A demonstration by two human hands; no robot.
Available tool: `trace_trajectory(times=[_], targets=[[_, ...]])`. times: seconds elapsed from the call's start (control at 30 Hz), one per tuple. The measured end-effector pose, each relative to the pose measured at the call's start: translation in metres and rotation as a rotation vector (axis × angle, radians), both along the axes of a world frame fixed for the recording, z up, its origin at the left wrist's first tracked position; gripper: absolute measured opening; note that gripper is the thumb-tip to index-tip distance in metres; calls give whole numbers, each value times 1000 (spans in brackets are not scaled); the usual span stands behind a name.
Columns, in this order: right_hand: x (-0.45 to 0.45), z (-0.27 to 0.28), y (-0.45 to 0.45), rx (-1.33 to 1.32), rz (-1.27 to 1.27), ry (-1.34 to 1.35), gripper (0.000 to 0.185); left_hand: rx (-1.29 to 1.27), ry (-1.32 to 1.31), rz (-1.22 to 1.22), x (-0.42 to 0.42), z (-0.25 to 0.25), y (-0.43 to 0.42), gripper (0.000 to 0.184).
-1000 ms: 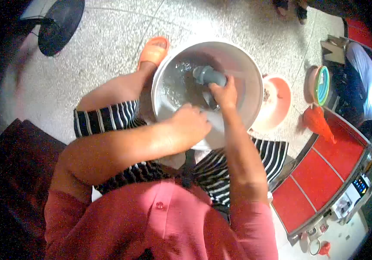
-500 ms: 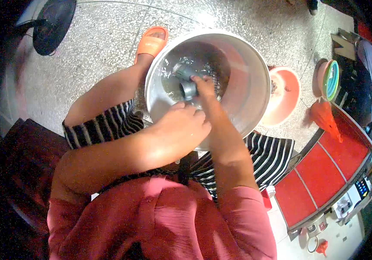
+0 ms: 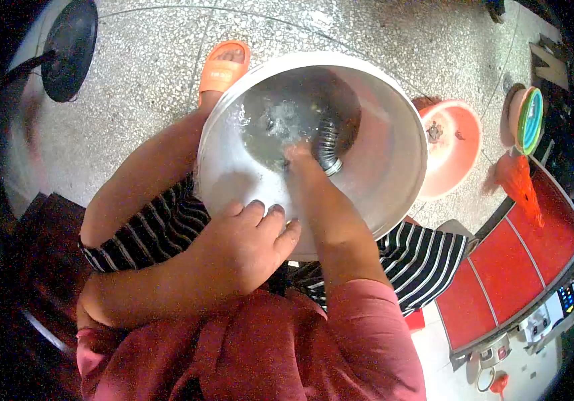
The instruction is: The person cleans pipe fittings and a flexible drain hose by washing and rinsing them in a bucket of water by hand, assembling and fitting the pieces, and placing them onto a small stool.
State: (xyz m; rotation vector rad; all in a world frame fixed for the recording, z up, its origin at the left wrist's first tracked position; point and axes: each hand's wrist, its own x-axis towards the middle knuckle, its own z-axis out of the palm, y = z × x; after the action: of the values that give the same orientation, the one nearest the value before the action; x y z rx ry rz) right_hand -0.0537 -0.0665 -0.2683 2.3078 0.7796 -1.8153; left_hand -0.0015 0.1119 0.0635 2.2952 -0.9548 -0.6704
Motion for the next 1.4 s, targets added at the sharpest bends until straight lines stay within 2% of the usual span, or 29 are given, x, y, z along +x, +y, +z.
trace_trajectory(times=[0.03, 0.17, 0.3, 0.43, 0.5, 0.57, 0.63, 0.7, 0.8, 0.9, 0.93, 1.03, 1.07, 1.1, 1.17, 1.27, 1.3, 1.37, 1.4], targets=[[8, 10, 4, 5, 220, 61, 37, 1, 5, -11, 1, 1, -1, 30], [0, -9, 14, -234, -1127, 15, 37, 3, -43, 16, 5, -1, -1, 30], [-10, -11, -1, -241, -1089, 53, 38, -28, -13, 34, -3, 0, -1, 31], [-4, -10, -5, -235, -1186, 48, 38, -25, -5, 32, -1, -2, 1, 33], [-2, -7, -5, -226, -1280, 27, 38, -8, -16, 39, -4, -1, -1, 30], [2, -2, -4, -158, -1535, 103, 39, 37, -40, 15, 1, -5, 1, 27], [8, 28, 4, -16, -1794, 271, 39, 69, 6, -17, 0, -5, -3, 23], [25, 65, 13, 331, -1845, 288, 48, 62, -31, -25, -3, -10, -5, 17], [45, 126, 24, 233, -2045, 281, 56, 125, 5, -162, -8, -7, -8, 15], [53, 165, 12, 452, -1905, 245, 53, 139, -13, -247, -20, -11, -13, 14], [52, 168, 6, 433, -1947, 265, 51, 153, 22, -248, -22, -9, -15, 16], [50, 191, -1, 633, -1959, 215, 56, 161, 47, -262, -28, -12, -20, 17], [51, 200, 0, 509, -1984, 149, 54, 181, 98, -300, -25, -12, -23, 17], [41, 168, -15, 479, -1999, 93, 52, 146, 59, -286, -29, -18, -24, 15], [43, 175, -12, 541, -2189, 94, 52, 221, 18, -268, -33, -28, -27, 15], [42, 146, -40, 424, -1988, 170, 62, 223, 139, -417, -27, -15, -24, 16], [47, 161, -34, 248, -1937, 54, 67, 237, 121, -361, -29, -17, -22, 16], [43, 155, -37, 595, -2198, 313, 65, 286, 90, -403, -28, -20, -17, 17], [46, 148, -38, 480, -2134, 246, 64, 340, 108, -406, -30, -24, -20, 18]])
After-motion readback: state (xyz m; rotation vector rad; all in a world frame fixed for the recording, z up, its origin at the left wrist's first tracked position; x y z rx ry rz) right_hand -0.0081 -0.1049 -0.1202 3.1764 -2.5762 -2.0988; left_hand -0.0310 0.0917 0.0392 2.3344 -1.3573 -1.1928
